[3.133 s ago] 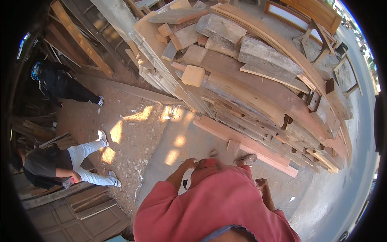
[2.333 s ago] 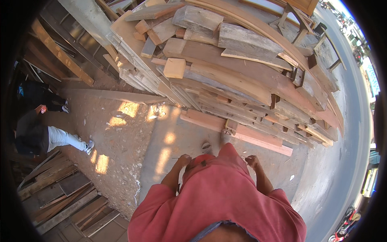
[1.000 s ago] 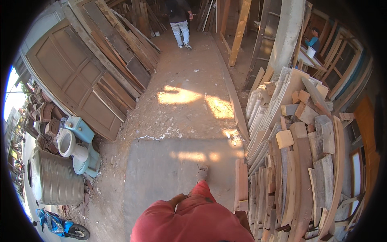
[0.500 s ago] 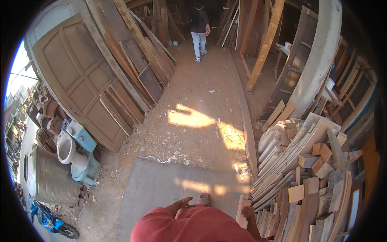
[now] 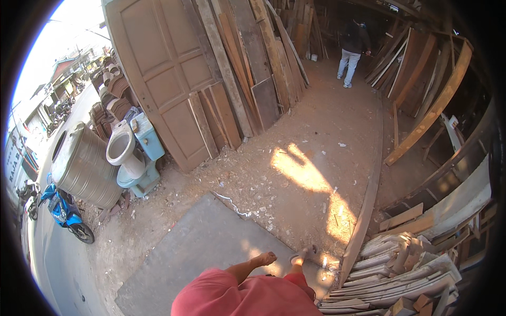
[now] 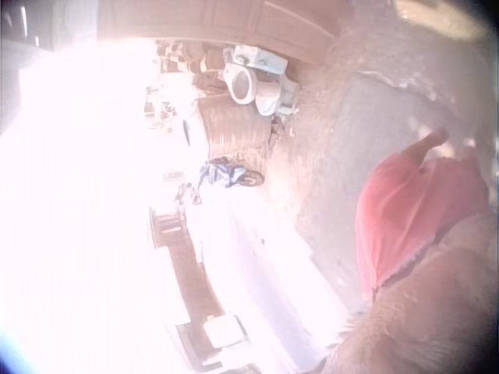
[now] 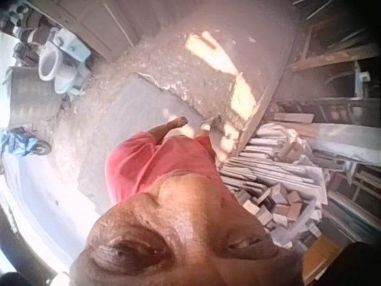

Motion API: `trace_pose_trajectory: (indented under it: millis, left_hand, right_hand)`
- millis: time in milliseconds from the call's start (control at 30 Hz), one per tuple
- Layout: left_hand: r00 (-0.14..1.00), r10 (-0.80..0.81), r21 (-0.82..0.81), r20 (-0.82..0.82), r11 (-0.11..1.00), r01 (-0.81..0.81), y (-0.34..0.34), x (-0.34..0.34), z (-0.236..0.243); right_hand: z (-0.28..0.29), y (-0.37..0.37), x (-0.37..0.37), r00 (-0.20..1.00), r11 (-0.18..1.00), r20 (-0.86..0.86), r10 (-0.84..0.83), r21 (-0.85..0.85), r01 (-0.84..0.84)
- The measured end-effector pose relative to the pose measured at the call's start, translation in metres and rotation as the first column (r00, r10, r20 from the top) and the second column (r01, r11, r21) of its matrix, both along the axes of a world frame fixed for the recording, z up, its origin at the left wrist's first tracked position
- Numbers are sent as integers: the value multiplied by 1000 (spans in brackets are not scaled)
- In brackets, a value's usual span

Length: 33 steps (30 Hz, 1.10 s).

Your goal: The person picks up a handheld circular saw, uses pliers to adjust a component on the blade housing, and then carries the saw and a piece of lumber through the workshop.

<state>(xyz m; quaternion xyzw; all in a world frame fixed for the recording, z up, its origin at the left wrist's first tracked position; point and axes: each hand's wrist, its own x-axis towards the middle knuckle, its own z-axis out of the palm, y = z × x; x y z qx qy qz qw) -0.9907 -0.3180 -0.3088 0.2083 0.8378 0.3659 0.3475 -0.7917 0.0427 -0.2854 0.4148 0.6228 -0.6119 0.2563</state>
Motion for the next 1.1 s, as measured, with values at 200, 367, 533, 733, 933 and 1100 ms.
trace_pose_trajectory:
  millis: [200, 367, 533, 733, 933, 1100]
  left_hand:
    - [815, 367, -543, 448, 836, -78, -88, 5, -58]
    - [793, 539, -422, 285, 813, -401, -82, -43, -37]
    - [779, 585, -263, 227, 807, -529, -10, -155, -51]
    - [949, 13, -23, -315, 1000, -21, 124, -337, 23]
    - [587, -80, 514, 806, 587, -626, 197, -534, 143]
    - [836, 9, 536, 549, 763, -361, 281, -680, 220]
  right_hand:
    - [0, 39, -167, 992, 989, -79, 97, -107, -105]
    - [21, 80, -296, 985, 937, -28, 171, -305, -172]
    - [122, 71, -488, 860, 867, -152, 488, -36, -498]
    - [148, 58, -654, 429, 706, -592, 683, 383, -596]
    - [183, 50, -754, 188, 494, -531, 826, 522, -695]
    - [243, 88, -844, 323, 650, -616, 719, 431, -626]
